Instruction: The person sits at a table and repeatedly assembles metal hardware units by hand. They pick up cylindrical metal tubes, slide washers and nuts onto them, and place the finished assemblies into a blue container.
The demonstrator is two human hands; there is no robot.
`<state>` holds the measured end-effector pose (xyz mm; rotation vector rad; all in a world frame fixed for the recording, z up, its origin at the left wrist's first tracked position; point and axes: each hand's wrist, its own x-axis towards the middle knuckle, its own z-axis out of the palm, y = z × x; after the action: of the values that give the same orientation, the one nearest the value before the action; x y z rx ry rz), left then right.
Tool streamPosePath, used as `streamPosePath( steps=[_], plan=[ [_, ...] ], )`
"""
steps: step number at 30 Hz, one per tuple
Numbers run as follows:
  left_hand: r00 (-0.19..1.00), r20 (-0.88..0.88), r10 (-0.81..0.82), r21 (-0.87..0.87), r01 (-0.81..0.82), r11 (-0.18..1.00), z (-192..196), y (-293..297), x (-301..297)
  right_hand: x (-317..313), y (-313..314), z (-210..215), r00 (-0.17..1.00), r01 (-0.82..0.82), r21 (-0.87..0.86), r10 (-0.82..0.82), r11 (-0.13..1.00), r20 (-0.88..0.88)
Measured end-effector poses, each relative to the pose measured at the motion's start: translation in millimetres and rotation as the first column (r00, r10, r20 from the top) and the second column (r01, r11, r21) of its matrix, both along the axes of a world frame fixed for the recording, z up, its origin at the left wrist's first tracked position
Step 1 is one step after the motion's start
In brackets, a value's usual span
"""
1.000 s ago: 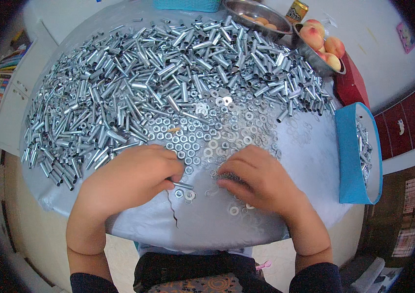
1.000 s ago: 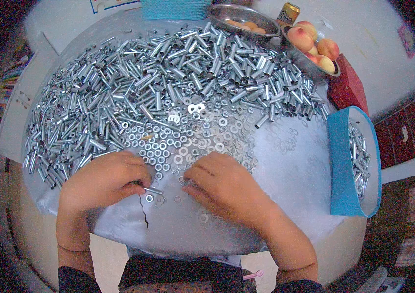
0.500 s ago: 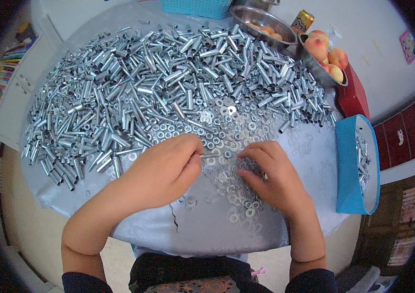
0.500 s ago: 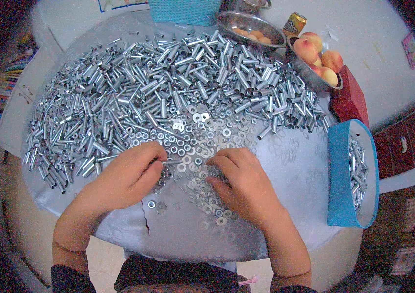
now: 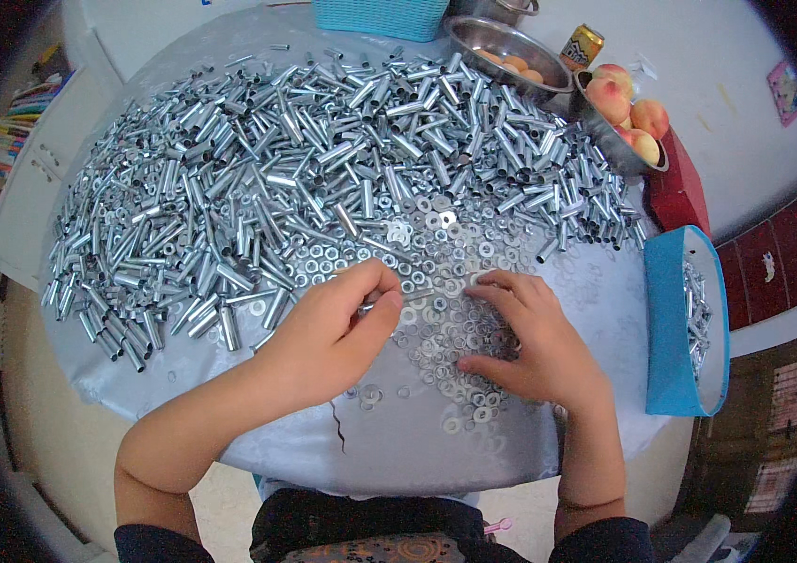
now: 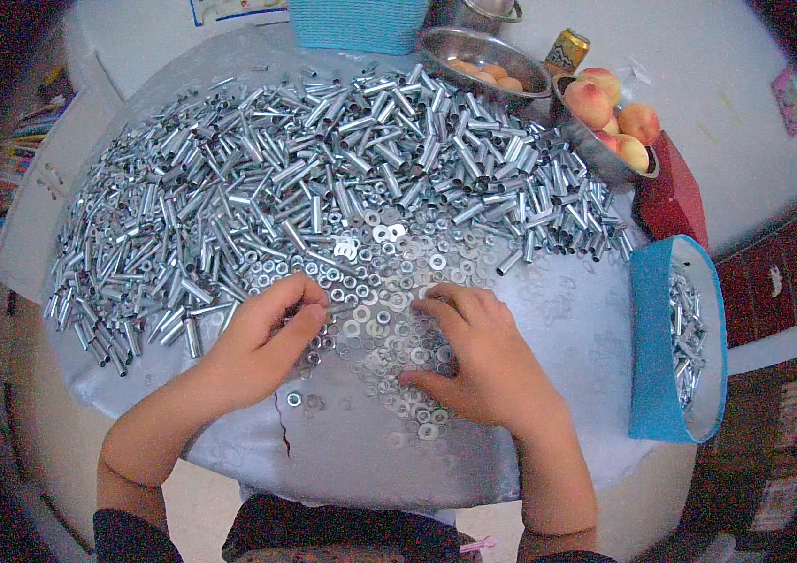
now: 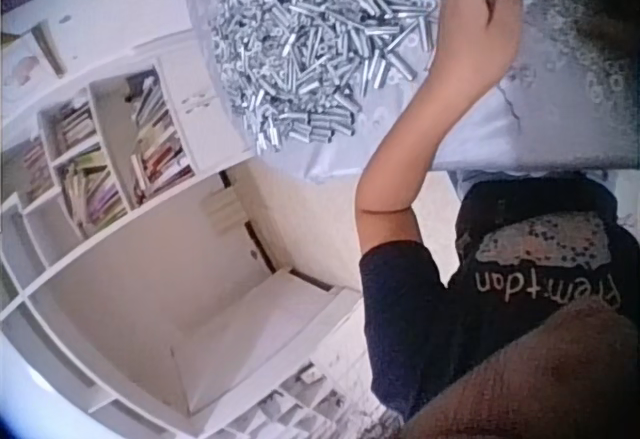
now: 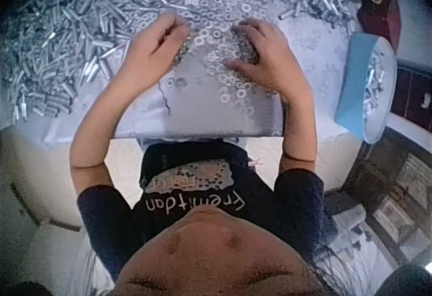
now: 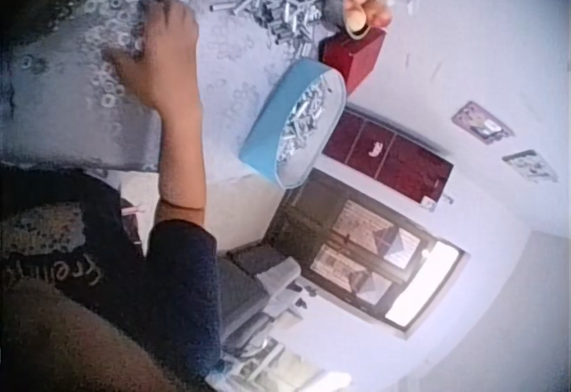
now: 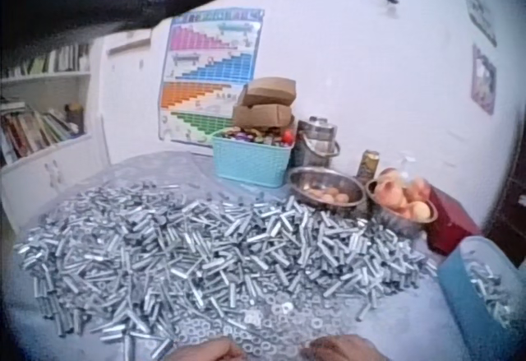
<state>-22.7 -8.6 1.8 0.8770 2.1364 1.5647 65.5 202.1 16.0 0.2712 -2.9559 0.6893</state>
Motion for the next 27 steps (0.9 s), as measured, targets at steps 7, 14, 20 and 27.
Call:
streamPosePath(
  steps=[7, 14, 20, 27],
  plan=[
    [0.991, 0.136, -0.002, 0.037, -0.003, 0.999, -6, 4, -3, 4, 7, 2, 0.997, 0.028, -0.063, -0.023, 0.998, 0.075],
    [0.999, 0.046, 0.004, 0.031, -0.005, 1.0, -11, 6, -1, 1, 6, -8, 0.991, 0.095, -0.187, -0.076, 0.978, 0.107],
    [0.991, 0.125, -0.039, -0.061, 0.047, 0.997, -5, 4, -1, -3, 1, -13, 0.995, 0.076, -0.242, -0.06, 0.967, 0.073],
    [0.991, 0.121, -0.057, -0.013, 0.059, 0.998, -9, 5, 1, -2, -4, -8, 0.962, 0.267, -0.444, -0.205, 0.855, 0.183]
  ],
)
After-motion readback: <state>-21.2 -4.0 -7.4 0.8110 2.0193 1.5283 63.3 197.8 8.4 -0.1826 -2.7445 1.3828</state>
